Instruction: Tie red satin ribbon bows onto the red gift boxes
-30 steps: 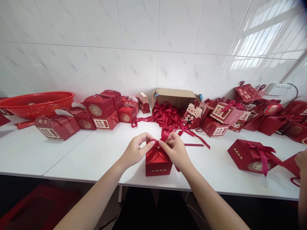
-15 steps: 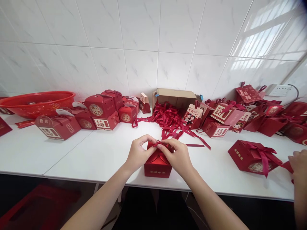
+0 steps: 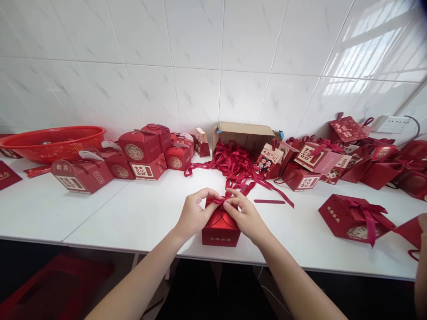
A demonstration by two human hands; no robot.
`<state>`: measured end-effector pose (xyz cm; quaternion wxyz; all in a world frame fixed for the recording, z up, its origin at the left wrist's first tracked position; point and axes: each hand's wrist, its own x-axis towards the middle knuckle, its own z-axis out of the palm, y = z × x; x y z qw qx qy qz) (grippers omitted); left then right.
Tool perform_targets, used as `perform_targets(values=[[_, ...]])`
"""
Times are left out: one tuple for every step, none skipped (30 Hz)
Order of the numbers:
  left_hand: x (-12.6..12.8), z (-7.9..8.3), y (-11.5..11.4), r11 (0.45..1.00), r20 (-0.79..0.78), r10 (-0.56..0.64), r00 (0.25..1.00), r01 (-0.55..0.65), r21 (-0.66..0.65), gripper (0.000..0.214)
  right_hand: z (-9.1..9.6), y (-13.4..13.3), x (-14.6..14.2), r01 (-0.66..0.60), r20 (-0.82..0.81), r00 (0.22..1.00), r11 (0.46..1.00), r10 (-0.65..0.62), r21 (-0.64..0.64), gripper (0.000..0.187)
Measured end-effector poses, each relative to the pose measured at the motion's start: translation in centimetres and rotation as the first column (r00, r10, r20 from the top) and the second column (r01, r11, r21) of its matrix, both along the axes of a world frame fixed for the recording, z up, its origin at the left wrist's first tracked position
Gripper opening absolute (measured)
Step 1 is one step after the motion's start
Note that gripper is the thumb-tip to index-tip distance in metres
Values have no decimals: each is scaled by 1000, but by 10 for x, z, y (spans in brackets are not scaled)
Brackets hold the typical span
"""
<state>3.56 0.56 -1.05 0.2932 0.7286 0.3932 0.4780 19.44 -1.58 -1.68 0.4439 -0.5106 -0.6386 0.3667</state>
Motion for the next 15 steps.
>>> perform_targets(values=[[0,-1,1,1000,4,1,1000,-1,-2,6,0,0,0,-32,-15,999,999,32,-26,21],[1,-2,2,1000,13,2,1000,-2,-6,5,1,1,1,-61,-37,998,997,60,-43,22],[2,-3,3,1000,29,2,1000,-2,-11,5,1,1,1,-85,-66,995,995,81,-53,23],[3,-4,5,1000,47,-5,999,6,-20,6,1,1,1,-103,-98,990,993,97,-59,23],[4,-5,6,999,68,-13,998,15,-29,10,0,1,1,-116,-132,985,991,107,-61,25],[5,-6,7,999,92,-14,996,17,-31,14,0,1,0,-121,-164,980,991,109,-60,26],[5,-6,7,1000,114,-2,994,4,-20,17,-1,1,0,-117,-191,976,991,104,-58,28],[5,-6,7,1000,120,20,993,-20,1,17,-2,1,0,-109,-214,972,993,95,-55,30],[5,-6,7,998,105,45,993,-49,34,15,-3,0,-1,-95,-232,969,994,81,-50,32],[4,-5,5,995,72,66,995,-72,74,11,-3,0,-1,-84,-248,966,995,70,-45,33],[3,-4,3,990,25,76,997,-79,115,8,-4,0,-2,-73,-263,963,997,60,-39,33],[1,-3,2,987,-30,73,997,-68,144,8,-4,0,-2,-65,-274,960,997,53,-36,33],[0,-2,0,986,-81,64,995,-50,159,8,-3,-1,-2,-59,-282,958,998,46,-36,33],[-2,-1,-1,986,-113,58,992,-39,161,9,-2,-1,-2,-55,-286,957,998,41,-39,32],[-3,0,-2,988,-126,58,990,-39,153,11,-1,-2,-2,-53,-286,957,998,39,-43,32]])
